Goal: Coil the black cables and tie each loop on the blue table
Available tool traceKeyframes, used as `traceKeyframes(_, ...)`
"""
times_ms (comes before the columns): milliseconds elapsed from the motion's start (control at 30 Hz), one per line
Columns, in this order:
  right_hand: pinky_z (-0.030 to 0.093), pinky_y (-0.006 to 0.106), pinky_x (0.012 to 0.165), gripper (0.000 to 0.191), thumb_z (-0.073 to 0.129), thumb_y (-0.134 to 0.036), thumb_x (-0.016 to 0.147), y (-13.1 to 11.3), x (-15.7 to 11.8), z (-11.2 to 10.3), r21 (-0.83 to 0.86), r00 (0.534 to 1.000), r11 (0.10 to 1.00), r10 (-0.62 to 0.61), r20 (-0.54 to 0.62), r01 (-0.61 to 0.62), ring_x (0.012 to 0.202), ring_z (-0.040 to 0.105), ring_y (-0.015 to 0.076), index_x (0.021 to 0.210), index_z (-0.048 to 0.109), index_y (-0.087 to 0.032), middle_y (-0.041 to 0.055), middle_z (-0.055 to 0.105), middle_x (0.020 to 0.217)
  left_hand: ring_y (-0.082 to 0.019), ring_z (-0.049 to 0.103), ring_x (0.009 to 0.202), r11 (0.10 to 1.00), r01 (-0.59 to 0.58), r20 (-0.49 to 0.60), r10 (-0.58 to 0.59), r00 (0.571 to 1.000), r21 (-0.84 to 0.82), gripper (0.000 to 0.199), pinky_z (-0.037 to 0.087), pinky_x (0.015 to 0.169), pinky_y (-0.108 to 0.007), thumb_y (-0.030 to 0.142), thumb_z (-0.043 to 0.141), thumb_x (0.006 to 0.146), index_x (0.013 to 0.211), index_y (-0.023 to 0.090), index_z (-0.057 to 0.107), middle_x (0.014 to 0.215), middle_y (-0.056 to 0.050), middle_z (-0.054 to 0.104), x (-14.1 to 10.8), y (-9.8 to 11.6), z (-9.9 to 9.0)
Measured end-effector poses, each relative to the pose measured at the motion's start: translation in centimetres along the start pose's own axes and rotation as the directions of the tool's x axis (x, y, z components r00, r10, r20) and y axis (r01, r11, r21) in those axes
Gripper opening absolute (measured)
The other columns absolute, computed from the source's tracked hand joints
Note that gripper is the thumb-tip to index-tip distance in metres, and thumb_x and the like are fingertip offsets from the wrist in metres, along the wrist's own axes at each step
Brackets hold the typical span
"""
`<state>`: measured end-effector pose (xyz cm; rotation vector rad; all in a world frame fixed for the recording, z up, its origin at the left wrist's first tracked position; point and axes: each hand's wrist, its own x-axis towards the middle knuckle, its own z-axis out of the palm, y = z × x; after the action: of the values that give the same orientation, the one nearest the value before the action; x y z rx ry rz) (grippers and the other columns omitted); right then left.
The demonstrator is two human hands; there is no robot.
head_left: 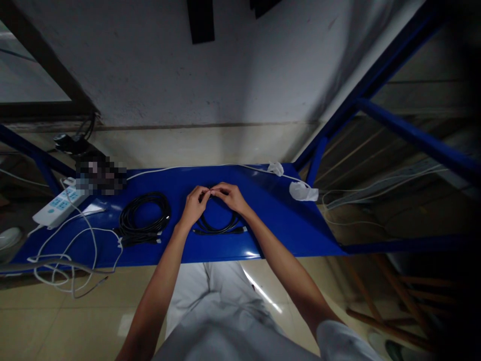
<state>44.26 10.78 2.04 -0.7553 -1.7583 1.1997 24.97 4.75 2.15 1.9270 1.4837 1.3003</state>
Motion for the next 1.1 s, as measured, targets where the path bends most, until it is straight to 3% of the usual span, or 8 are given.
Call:
traceKeyframes(300, 0.059, 0.034, 0.080, 0.045, 0.086, -0.064, 0.085, 0.0, 0.2, -0.2, 0.232, 0.996, 0.968, 0.092, 0.022, -0.094, 0.084, 0.072, 0.0201, 0.096, 0.074, -0.022, 0.0045, 0.076, 0.091, -0.018, 0.065, 0.087, 0.999, -0.043, -0.002, 0.043, 0.999, 0.003, 0.019, 0.052, 0.083, -0.031, 0.035, 0.060, 0.110, 0.107, 0.021, 0.072, 0.100, -0.005, 0.069, -0.3, 0.3, 0.0)
traceKeyframes(500, 0.061, 0.037, 0.088, 0.047, 0.088, -0.065, 0.082, 0.7, 0.5, -1.0, 0.244, 0.990, 0.964, 0.124, -0.070, -0.103, 0.092, 0.074, 0.0216, 0.095, 0.072, -0.023, 0.0066, 0.080, 0.102, -0.021, 0.064, 0.093, 0.992, -0.026, 0.019, 0.024, 1.000, 0.120, 0.026, 0.054, 0.087, -0.034, 0.041, 0.076, 0.101, 0.116, 0.021, 0.072, 0.101, -0.006, 0.065, 0.4, -0.4, -0.1)
traceKeyframes(667, 0.058, 0.040, 0.099, 0.040, 0.080, -0.062, 0.090, 1.5, 0.6, -1.9, 0.104, 0.990, 0.993, 0.066, -0.127, -0.053, 0.100, 0.074, 0.0235, 0.097, 0.072, -0.023, 0.0072, 0.080, 0.105, -0.026, 0.066, 0.102, 0.967, -0.048, 0.201, -0.004, 0.980, 0.250, 0.048, 0.054, 0.097, -0.043, 0.047, 0.094, 0.083, 0.116, 0.020, 0.071, 0.110, -0.008, 0.065, 1.9, -1.8, 0.1)
traceKeyframes(867, 0.055, 0.037, 0.093, 0.034, 0.069, -0.056, 0.100, 1.8, 0.4, -2.3, -0.138, 0.996, 0.990, 0.011, -0.093, -0.024, 0.095, 0.071, 0.0222, 0.100, 0.072, -0.022, 0.0054, 0.078, 0.101, -0.027, 0.067, 0.108, 0.966, -0.120, 0.295, 0.048, 0.954, 0.231, 0.019, 0.051, 0.103, -0.044, 0.035, 0.082, 0.096, 0.103, 0.021, 0.070, 0.109, -0.007, 0.068, 2.5, -2.7, 0.4)
traceKeyframes(1100, 0.052, 0.035, 0.086, 0.028, 0.063, -0.048, 0.105, 1.2, 0.2, -2.3, -0.276, 1.000, 0.961, -0.028, 0.000, 0.027, 0.092, 0.069, 0.0230, 0.100, 0.073, -0.022, 0.0060, 0.077, 0.098, -0.027, 0.067, 0.112, 0.971, -0.098, 0.252, 0.041, 0.967, 0.219, 0.017, 0.048, 0.104, -0.045, 0.037, 0.071, 0.105, 0.109, 0.022, 0.064, 0.113, -0.007, 0.072, 1.2, -2.4, 0.2)
